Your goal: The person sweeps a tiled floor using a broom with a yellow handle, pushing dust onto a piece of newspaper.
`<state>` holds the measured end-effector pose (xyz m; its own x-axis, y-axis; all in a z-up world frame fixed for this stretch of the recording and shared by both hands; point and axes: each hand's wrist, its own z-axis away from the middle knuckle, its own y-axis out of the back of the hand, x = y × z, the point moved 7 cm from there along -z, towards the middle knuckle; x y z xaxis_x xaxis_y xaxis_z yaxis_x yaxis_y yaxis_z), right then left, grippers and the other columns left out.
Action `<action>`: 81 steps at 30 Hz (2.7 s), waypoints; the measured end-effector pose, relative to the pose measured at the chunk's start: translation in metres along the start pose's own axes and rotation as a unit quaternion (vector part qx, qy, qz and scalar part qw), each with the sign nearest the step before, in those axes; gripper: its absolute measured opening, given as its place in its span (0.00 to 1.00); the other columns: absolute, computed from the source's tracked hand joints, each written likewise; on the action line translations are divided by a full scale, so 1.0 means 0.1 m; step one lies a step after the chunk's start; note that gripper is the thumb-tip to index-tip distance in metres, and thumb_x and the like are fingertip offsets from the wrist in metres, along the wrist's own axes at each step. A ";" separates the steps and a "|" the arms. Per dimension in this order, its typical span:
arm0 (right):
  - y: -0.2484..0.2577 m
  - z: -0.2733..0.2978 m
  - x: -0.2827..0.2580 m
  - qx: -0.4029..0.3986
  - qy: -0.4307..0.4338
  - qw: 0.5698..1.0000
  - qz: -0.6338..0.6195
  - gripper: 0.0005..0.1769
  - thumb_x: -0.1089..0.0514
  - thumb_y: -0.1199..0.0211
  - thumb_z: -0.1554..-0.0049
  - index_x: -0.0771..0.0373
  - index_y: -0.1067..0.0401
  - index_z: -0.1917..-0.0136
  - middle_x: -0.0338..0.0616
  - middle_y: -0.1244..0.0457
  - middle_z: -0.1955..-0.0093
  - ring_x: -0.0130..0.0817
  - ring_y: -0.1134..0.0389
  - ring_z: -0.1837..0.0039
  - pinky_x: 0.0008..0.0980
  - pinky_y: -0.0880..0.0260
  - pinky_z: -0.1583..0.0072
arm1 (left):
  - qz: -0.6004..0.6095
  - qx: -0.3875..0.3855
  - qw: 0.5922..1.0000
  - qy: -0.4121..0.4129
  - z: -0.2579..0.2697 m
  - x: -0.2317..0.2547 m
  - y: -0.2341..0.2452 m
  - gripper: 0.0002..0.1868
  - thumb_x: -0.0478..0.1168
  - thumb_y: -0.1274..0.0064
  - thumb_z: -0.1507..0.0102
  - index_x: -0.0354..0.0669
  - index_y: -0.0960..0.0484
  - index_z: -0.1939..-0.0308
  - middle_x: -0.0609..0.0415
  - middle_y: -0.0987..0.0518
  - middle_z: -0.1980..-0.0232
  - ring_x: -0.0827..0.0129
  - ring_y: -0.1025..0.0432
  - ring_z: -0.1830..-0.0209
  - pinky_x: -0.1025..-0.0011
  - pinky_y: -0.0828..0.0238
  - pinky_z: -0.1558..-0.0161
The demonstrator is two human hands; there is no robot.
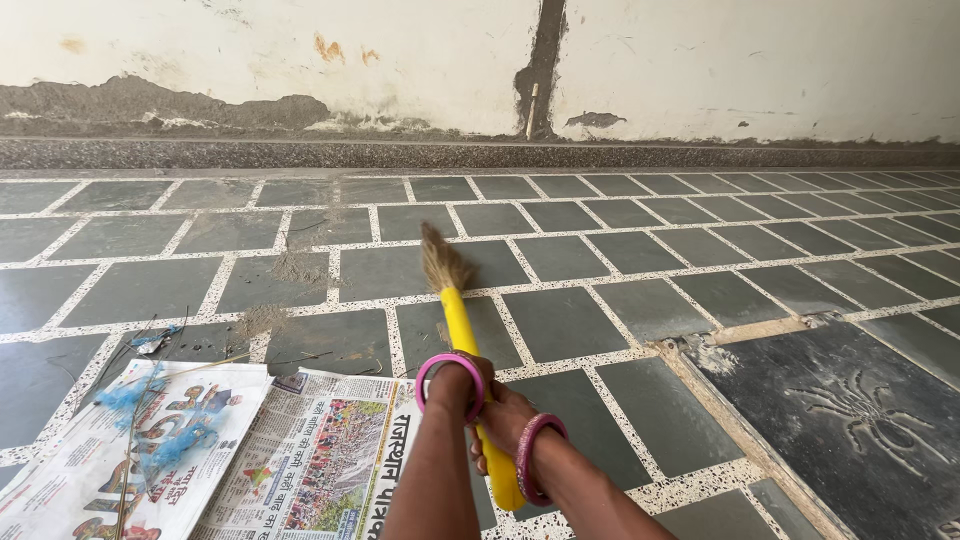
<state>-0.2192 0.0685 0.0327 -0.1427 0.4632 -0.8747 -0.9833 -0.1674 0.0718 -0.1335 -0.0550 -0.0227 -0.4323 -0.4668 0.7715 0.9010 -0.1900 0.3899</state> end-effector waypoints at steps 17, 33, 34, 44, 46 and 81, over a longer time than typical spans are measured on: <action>0.06 -0.14 -0.32 -0.023 0.057 0.998 -0.031 0.19 0.64 0.53 0.40 0.56 0.33 0.38 0.45 0.39 0.66 0.33 0.38 0.70 0.35 0.33 0.68 | 0.006 0.004 1.000 -0.003 0.05 0.26 0.24 0.24 0.51 0.50 0.33 0.30 0.22 0.48 0.37 0.16 0.59 0.53 0.21 0.67 0.57 0.24 0.66; -0.43 -0.25 -0.32 -0.082 0.037 0.995 0.043 0.23 0.61 0.48 0.39 0.53 0.33 0.30 0.43 0.40 0.65 0.30 0.38 0.69 0.33 0.34 0.68 | 0.103 0.057 0.992 0.034 -0.36 -0.30 0.63 0.18 0.42 0.55 0.34 0.26 0.22 0.52 0.32 0.18 0.63 0.49 0.22 0.72 0.55 0.26 0.70; -0.42 -0.26 -0.34 -0.074 0.039 0.996 0.035 0.26 0.62 0.49 0.40 0.50 0.34 0.30 0.43 0.40 0.65 0.30 0.38 0.69 0.33 0.34 0.67 | 0.118 0.059 0.991 0.029 -0.28 -0.24 0.68 0.18 0.42 0.53 0.34 0.26 0.23 0.52 0.32 0.17 0.63 0.49 0.21 0.72 0.55 0.25 0.71; -0.12 -0.42 -0.32 0.070 0.054 0.996 0.014 0.29 0.67 0.46 0.44 0.53 0.37 0.30 0.41 0.42 0.64 0.32 0.39 0.69 0.35 0.34 0.67 | 0.030 0.184 0.982 0.002 0.06 -0.19 1.17 0.23 0.51 0.49 0.33 0.33 0.17 0.47 0.37 0.19 0.43 0.40 0.24 0.41 0.50 0.25 0.44; -0.16 -0.50 -0.20 0.073 0.028 0.997 0.009 0.28 0.67 0.46 0.43 0.53 0.38 0.30 0.42 0.43 0.64 0.33 0.39 0.68 0.36 0.34 0.67 | 0.010 0.212 0.977 -0.018 0.00 -0.27 1.24 0.23 0.50 0.48 0.34 0.33 0.19 0.45 0.36 0.20 0.41 0.42 0.24 0.40 0.52 0.25 0.42; -1.04 -0.94 -0.75 -0.005 0.072 0.989 0.126 0.44 0.66 0.43 0.44 0.41 0.50 0.19 0.43 0.38 0.62 0.31 0.37 0.69 0.34 0.32 0.68 | 0.081 0.312 0.935 -0.147 -0.09 -0.51 2.06 0.32 0.56 0.60 0.29 0.37 0.30 0.29 0.31 0.25 0.34 0.40 0.30 0.33 0.51 0.34 0.33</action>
<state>-0.0954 -0.0304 0.0463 -0.3644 0.2765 -0.8893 -0.9174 -0.2710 0.2916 0.0742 -0.0781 0.0131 -0.3659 -0.1710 0.9148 0.7993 0.4457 0.4030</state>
